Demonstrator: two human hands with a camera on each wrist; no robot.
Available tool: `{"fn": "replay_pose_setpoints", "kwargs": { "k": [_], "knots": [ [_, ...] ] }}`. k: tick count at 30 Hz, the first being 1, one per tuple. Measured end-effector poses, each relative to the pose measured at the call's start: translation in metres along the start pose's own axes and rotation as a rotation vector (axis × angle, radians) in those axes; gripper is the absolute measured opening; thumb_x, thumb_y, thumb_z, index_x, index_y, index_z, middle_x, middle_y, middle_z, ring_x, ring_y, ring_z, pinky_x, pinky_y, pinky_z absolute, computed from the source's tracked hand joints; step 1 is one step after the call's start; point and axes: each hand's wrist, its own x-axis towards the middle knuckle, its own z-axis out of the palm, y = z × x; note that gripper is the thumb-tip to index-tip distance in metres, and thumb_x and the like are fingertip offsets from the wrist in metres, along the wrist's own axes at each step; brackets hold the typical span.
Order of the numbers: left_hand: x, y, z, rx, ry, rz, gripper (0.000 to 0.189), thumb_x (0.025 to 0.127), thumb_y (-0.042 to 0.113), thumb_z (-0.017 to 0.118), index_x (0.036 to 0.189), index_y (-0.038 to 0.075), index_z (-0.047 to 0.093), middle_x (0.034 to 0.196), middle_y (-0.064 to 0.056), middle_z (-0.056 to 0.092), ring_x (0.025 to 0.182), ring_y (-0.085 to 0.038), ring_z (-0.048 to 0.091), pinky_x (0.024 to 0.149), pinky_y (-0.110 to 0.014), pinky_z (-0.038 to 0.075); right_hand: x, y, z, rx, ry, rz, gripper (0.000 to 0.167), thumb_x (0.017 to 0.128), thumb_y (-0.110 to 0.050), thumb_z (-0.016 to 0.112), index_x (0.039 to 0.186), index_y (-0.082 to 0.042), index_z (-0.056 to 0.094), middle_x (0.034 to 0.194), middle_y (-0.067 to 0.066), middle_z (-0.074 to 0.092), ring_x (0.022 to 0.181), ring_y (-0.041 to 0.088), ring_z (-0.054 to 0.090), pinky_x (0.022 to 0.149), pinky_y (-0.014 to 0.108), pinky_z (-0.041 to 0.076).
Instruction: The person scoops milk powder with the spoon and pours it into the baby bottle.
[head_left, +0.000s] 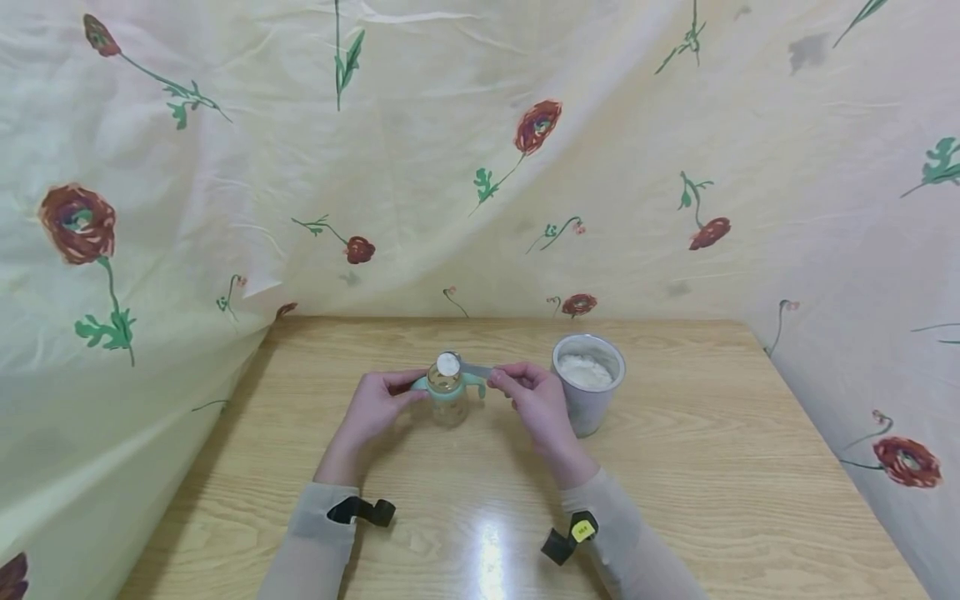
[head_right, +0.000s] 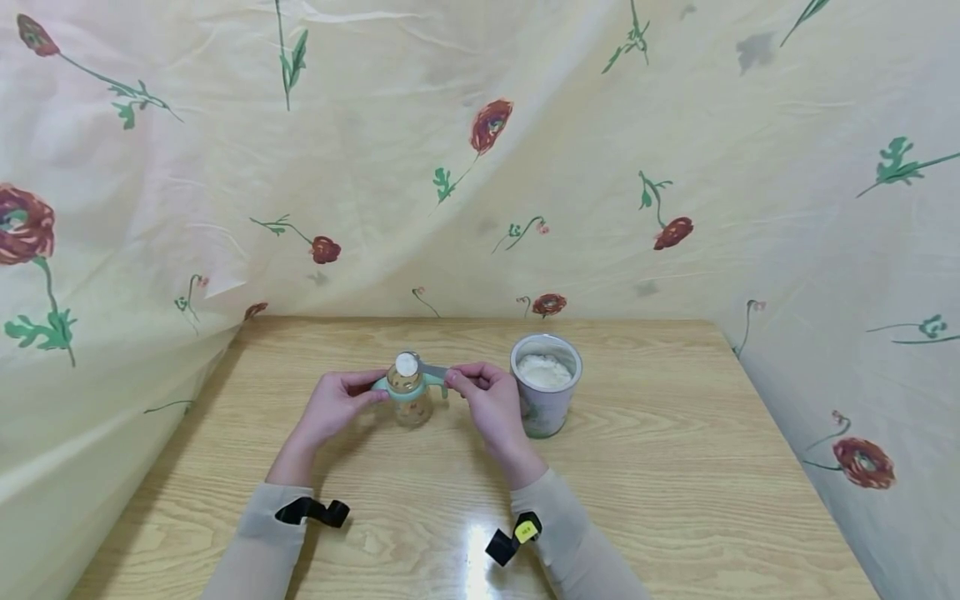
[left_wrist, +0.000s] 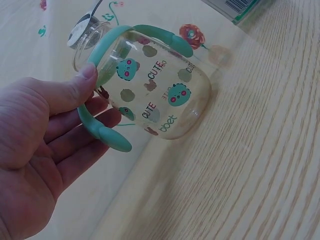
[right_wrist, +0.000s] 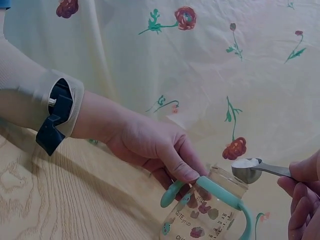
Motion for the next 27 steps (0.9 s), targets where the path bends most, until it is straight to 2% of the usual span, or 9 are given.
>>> {"fn": "replay_pose_setpoints", "kwargs": {
  "k": [7, 13, 23, 27],
  "knots": [
    [-0.0011, 0.0017, -0.0005, -0.002, 0.001, 0.007, 0.03, 0.093, 0.009, 0.085, 0.122, 0.006, 0.081, 0.12, -0.01, 0.079, 0.111, -0.027, 0.075, 0.092, -0.032, 0.063, 0.0003, 0.0009, 0.0017, -0.02, 0.014, -0.029, 0.009, 0.099, -0.011, 0.076, 0.105, -0.004, 0.075, 0.096, 0.005, 0.08, 0.093, 0.026, 0.068, 0.075, 0.027, 0.049],
    [-0.001, 0.002, -0.0004, 0.008, 0.002, 0.015, 0.029, 0.093, 0.009, 0.084, 0.122, 0.005, 0.081, 0.119, -0.011, 0.079, 0.109, -0.026, 0.076, 0.09, -0.031, 0.063, -0.0019, -0.0014, 0.0039, -0.026, 0.017, -0.062, 0.009, 0.098, -0.005, 0.076, 0.105, 0.001, 0.074, 0.102, 0.008, 0.08, 0.094, 0.019, 0.074, 0.086, 0.029, 0.057],
    [-0.0014, 0.0033, -0.0008, -0.014, -0.001, 0.013, 0.03, 0.093, 0.006, 0.084, 0.122, 0.003, 0.08, 0.119, -0.013, 0.078, 0.108, -0.027, 0.077, 0.089, -0.029, 0.064, -0.003, 0.0012, 0.0054, -0.101, 0.014, -0.121, 0.013, 0.096, -0.008, 0.08, 0.105, 0.001, 0.074, 0.099, 0.007, 0.077, 0.088, 0.017, 0.069, 0.074, 0.023, 0.051],
    [-0.0017, 0.0026, -0.0009, -0.017, -0.003, 0.005, 0.03, 0.093, 0.005, 0.083, 0.122, 0.003, 0.08, 0.119, -0.014, 0.078, 0.108, -0.027, 0.077, 0.089, -0.028, 0.064, -0.0033, 0.0028, 0.0052, -0.144, 0.019, -0.174, 0.01, 0.096, -0.008, 0.08, 0.102, -0.002, 0.076, 0.094, 0.006, 0.077, 0.082, 0.017, 0.065, 0.067, 0.022, 0.049]
  ]
}}
